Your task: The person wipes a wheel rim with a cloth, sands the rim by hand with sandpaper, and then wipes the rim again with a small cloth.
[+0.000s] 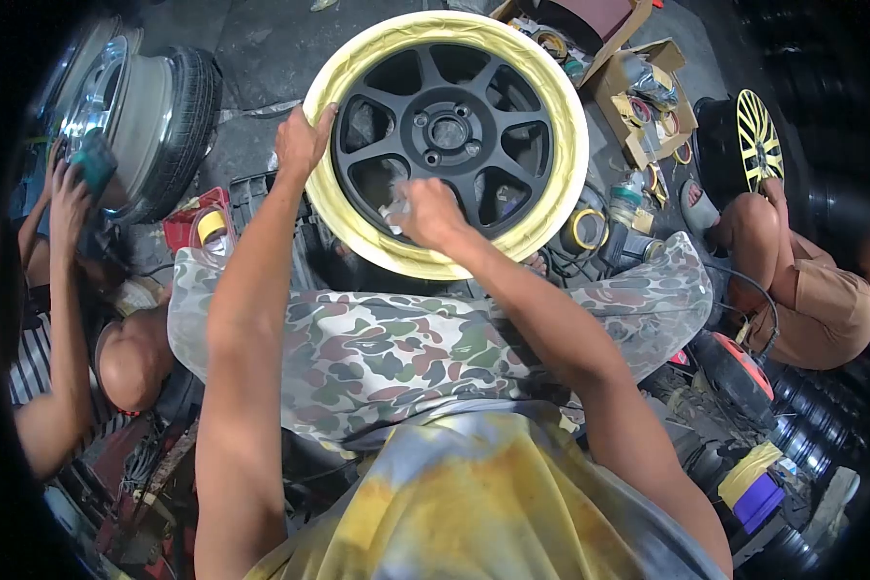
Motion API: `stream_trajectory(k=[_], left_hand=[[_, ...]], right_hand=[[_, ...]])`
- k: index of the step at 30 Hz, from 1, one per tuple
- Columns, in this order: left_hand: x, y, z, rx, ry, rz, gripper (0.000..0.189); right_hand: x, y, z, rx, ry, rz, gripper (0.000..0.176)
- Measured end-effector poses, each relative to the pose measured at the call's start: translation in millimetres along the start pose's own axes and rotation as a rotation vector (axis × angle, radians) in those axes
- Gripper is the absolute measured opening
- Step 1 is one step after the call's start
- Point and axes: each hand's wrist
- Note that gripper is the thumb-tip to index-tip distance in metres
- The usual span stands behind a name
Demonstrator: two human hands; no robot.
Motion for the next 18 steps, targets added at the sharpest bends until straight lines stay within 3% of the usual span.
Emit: stream_trajectory(k=[2,4,6,8,10,12,14,17,18], left_hand=[[2,-2,0,0.001,-0.036,0.013,0.064],[0,-1,1,0.013,-0.004,0.003,0.064],[1,2,4,-0.016,-0.045,0.039,0.064],[2,0,1,-0.001,-0.008,0.016,0.064],[2,1,0,0.006,0.003,0.002,0.064],[2,0,2,0.003,-0.034,0.019,0.064],[-3,-3,2,0.008,-0.03,0.012,0.064],[-2,-2,-1,0.012,-0.009,0.005,0.065],[1,-1,-1,0.015,-0.007,0.007,0.065]], right_hand=[[-11,6,-19,-0.014,0.06,0.03,0.033],[-16,16,-50,-0.086,0.125,0.237,0.034],[-30,20,-41,-0.182,0.062,0.199,0.034],[-26,12,-35,-0.054,0.12,0.206,0.035],[-27,-1,-47,-0.063,0.074,0.176,0.037],[-40,-19,-58,-0.144,-0.219,0.2,0.038],[-40,-21,-64,-0.098,-0.258,0.2,0.035],[-37,16,-49,-0.116,-0.378,-0.275,0.033],[-34,21,-38,-0.117,-0.377,-0.272,0.033]])
Point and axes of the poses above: each hand's wrist, its own y-axis towards the middle knuckle, its own z-axis out of the palm, x = y × z, and after that the axes turned 1 degree about y, right-handed
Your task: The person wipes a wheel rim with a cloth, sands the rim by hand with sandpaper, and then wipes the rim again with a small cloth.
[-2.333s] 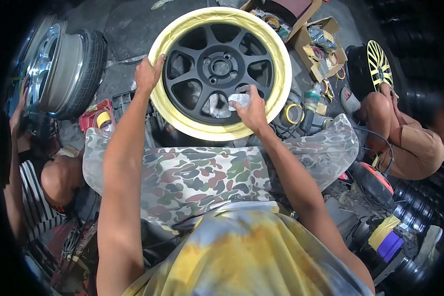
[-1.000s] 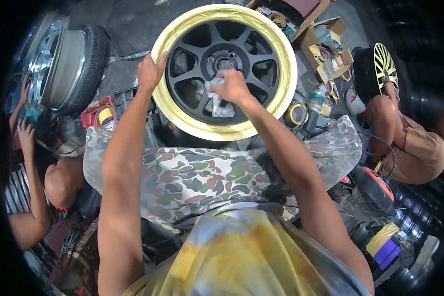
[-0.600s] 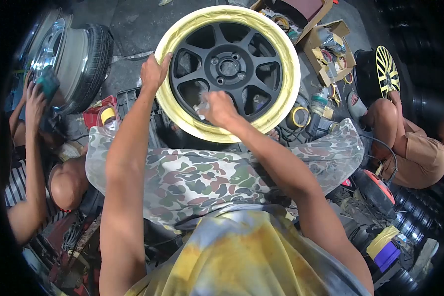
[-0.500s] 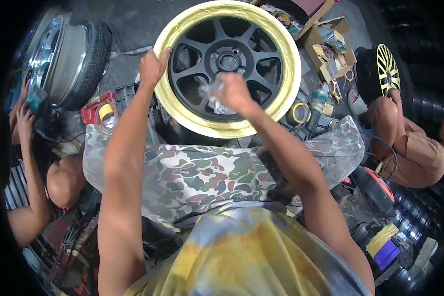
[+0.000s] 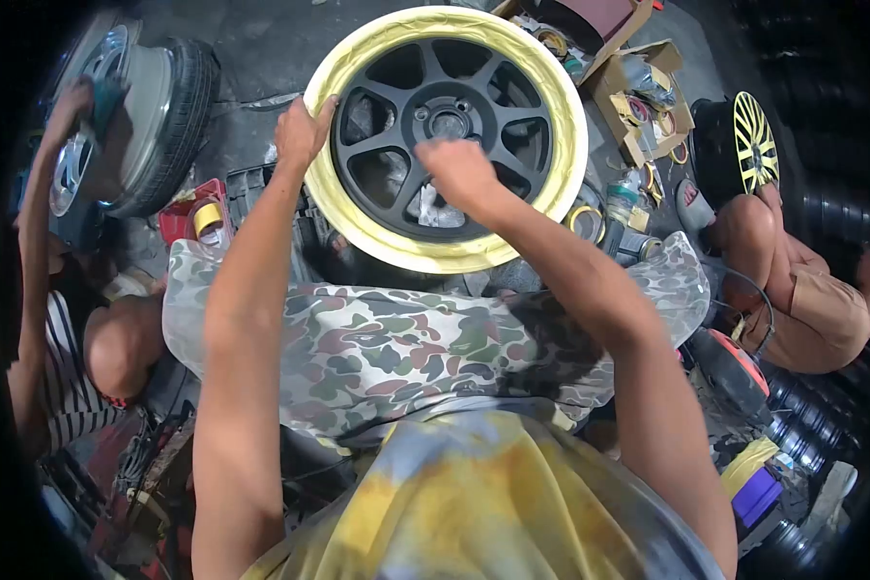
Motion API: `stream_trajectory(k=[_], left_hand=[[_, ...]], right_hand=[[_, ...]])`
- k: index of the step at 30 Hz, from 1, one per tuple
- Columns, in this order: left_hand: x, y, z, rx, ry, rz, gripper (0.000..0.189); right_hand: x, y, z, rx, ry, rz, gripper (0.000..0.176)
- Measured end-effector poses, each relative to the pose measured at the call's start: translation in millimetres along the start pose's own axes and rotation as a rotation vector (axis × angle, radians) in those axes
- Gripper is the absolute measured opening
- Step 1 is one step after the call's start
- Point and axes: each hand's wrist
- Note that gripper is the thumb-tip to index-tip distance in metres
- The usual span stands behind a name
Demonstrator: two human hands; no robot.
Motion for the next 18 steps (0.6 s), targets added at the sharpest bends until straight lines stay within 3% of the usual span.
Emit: stream_trajectory(k=[2,4,6,7,11,14,16,18], left_hand=[[-1,2,3,-0.006,-0.02,-0.014,0.065],[-9,6,-1,-0.009,-0.036,0.004,0.065],[-2,-2,-2,0.009,-0.048,-0.014,0.065],[-3,-1,-1,0.011,-0.026,-0.029,0.064],[-5,-1,-4,-0.006,-0.036,0.001,0.063],[-5,-4,-1,0.013,-0.057,-0.022,0.063],[-4,-2,-2,0.01,-0.069,-0.033,0.062],[-1,-4,-1,0.028,-0.054,-0.049,0.062]], right_hand=[[7,5,8,0.173,-0.212,-0.233,0.025],[4,3,-3,0.197,-0.219,-0.245,0.028],[-3,-17,-25,0.208,0.028,0.371,0.029],[1,-25,-35,0.239,0.017,0.423,0.031],[4,-20,-18,0.163,-0.006,0.353,0.033],[7,-26,-5,0.037,-0.064,0.168,0.036],[13,-39,-12,0.003,-0.027,0.433,0.035],[10,-53,-13,-0.004,0.029,0.463,0.035]])
Point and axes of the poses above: each hand's wrist, its own y-axis towards the middle knuckle, its own z-axis out of the palm, x = y × z, and after that the axes turned 1 degree about y, right-handed
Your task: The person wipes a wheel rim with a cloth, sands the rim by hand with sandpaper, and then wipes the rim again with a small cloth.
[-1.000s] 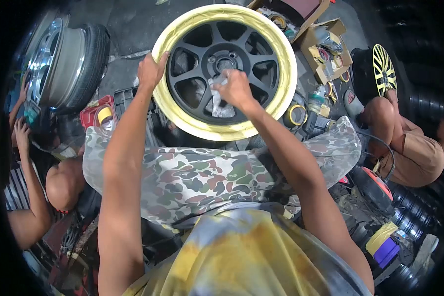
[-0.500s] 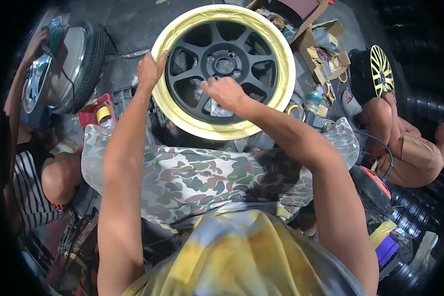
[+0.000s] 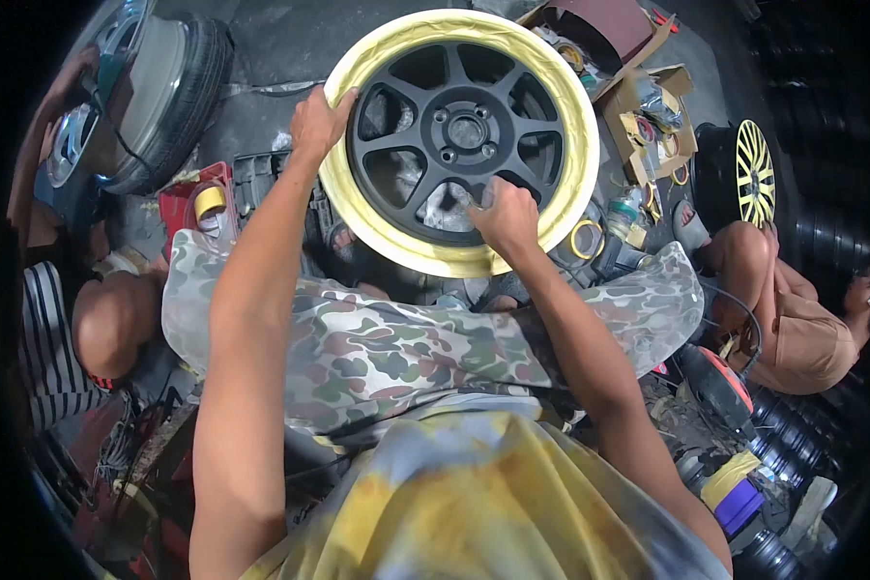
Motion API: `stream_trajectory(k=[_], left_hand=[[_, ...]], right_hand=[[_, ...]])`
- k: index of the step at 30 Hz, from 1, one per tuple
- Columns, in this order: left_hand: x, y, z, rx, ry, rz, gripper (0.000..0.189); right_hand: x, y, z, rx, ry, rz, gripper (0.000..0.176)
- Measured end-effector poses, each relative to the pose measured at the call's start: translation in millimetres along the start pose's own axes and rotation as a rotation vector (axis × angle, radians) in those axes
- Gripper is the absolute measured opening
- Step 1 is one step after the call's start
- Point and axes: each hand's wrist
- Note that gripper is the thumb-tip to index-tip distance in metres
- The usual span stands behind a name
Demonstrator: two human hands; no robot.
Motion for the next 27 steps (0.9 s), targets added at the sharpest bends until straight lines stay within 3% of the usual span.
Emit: stream_trajectory(k=[2,3,4,6,8,10,12,14,15,17,18,20,22,23,26,27], left_hand=[[-2,4,1,0.0,-0.007,0.026,0.063],[-3,4,1,0.001,0.006,0.022,0.063],[-2,0,4,0.009,0.01,0.027,0.063],[-2,3,1,-0.001,0.013,0.025,0.063],[-2,-1,2,-0.003,-0.013,0.017,0.063],[-1,1,0,-0.005,-0.011,0.012,0.063],[-2,2,-1,-0.011,-0.022,0.029,0.063],[-3,2,0,-0.008,-0.016,0.028,0.062],[-4,1,2,-0.007,-0.016,0.027,0.062],[-2,2,2,-0.025,0.002,0.016,0.062],[1,2,3,-0.02,0.002,0.013,0.062],[2,5,4,-0.024,-0.028,0.037,0.062],[1,6,4,-0.026,-0.032,0.038,0.062],[1,6,2,-0.035,-0.022,0.034,0.062],[2,4,4,-0.021,-0.027,0.037,0.064],[2,6,3,-0.015,-0.053,0.019,0.066]], right_hand=[[-7,0,-7,0.065,0.071,0.074,0.037],[-1,6,4,-0.075,0.065,0.01,0.037],[2,6,9,-0.074,0.068,0.021,0.037],[6,17,17,-0.176,-0.006,-0.154,0.035],[-2,-1,19,-0.179,0.03,-0.12,0.034],[-8,-15,15,-0.019,0.021,0.073,0.034],[-13,-3,0,0.098,0.088,0.117,0.034],[-5,21,-11,-0.006,-0.026,-0.092,0.032],[1,40,-16,-0.005,-0.026,-0.091,0.032],[19,74,-19,0.174,-0.189,-0.555,0.021],[29,73,-16,0.179,-0.188,-0.554,0.021],[50,71,-9,0.359,-0.42,-0.97,0.008],[76,48,9,0.386,-0.465,-1.275,0.005],[86,44,19,0.437,-0.568,-1.278,0.005],[77,63,4,0.393,-0.503,-1.23,0.005],[69,63,-10,0.374,-0.461,-1.1,0.006]])
Point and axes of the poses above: each hand's wrist, its own y-axis towards the middle knuckle, its own z-axis out of the palm, x = y × z, and after that the axes turned 1 degree about y, right-handed
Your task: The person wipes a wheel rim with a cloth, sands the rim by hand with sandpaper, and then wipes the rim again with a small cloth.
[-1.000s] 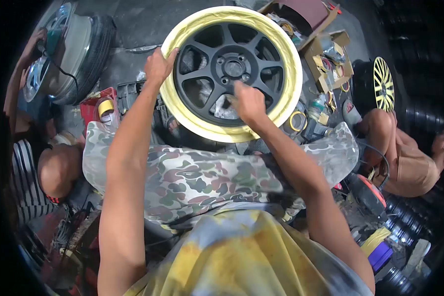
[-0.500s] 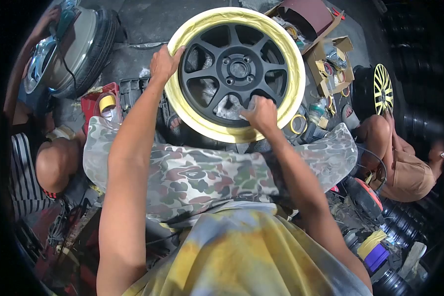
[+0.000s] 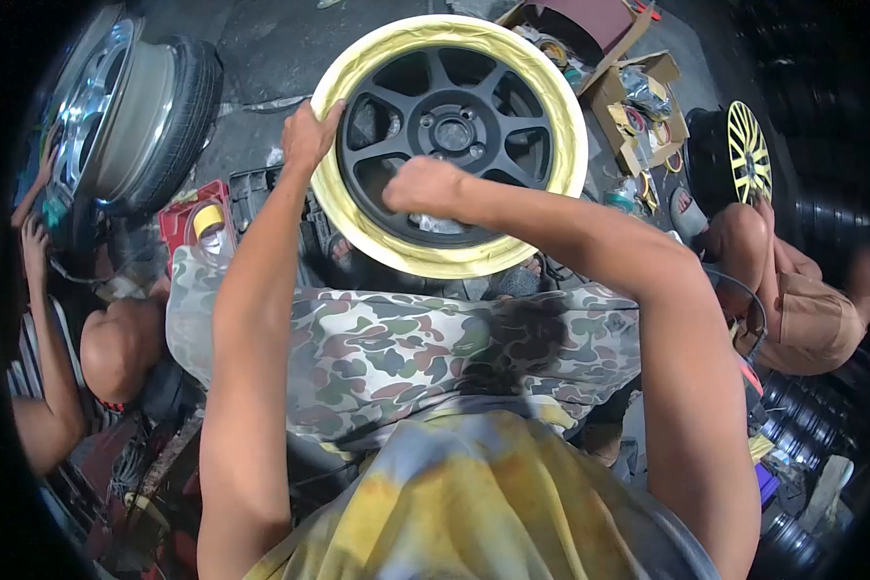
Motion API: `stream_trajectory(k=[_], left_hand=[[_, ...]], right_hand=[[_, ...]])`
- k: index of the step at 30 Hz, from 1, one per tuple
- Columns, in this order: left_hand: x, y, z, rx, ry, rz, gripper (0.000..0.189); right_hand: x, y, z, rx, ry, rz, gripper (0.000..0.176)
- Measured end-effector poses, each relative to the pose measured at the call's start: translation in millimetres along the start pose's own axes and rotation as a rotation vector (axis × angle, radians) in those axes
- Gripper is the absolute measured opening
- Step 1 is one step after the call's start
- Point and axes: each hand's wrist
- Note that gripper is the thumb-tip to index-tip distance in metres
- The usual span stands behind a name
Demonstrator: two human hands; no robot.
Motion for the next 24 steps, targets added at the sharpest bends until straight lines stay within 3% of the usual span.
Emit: stream_trajectory(k=[3,7,10,13,15,17,19,20,21,23,24], left_hand=[[-6,-4,-6,0.02,0.041,-0.003,0.065],[1,1,0,-0.009,0.025,0.031,0.069],[2,0,3,0.004,0.047,0.034,0.07],[6,0,3,0.005,0.1,0.055,0.072],[3,4,0,0.019,0.139,0.068,0.076],[-4,6,-13,0.077,0.191,0.041,0.074],[-20,7,-33,0.186,0.473,0.102,0.08],[-25,1,-36,0.041,0.552,0.232,0.069],[-40,-8,-45,0.038,0.561,0.235,0.069],[-73,-32,-54,-0.137,0.475,0.552,0.053],[-85,-49,-50,0.044,0.384,0.589,0.049]], right_hand=[[-31,-49,9,-0.065,0.278,0.511,0.027],[20,-75,36,-0.159,0.501,1.002,0.034],[47,-102,66,-0.3,0.566,1.042,0.033],[15,-137,53,-0.27,0.527,1.079,0.03],[-6,-173,36,-0.356,0.481,1.248,0.028],[-18,-201,25,-0.399,0.525,1.225,0.027],[-14,-213,21,-0.4,0.527,1.179,0.028],[-11,-216,27,-0.414,0.59,1.146,0.03],[-8,-216,34,-0.428,0.654,1.112,0.031],[-3,-215,47,-0.453,0.734,1.138,0.034],[-3,-214,56,-0.519,0.709,1.104,0.035]])
Point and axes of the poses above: each hand's wrist, its own y-axis towards the middle knuckle, its own z-axis out of the palm, x = y × z, and after that the axes turned 1 degree about y, right-handed
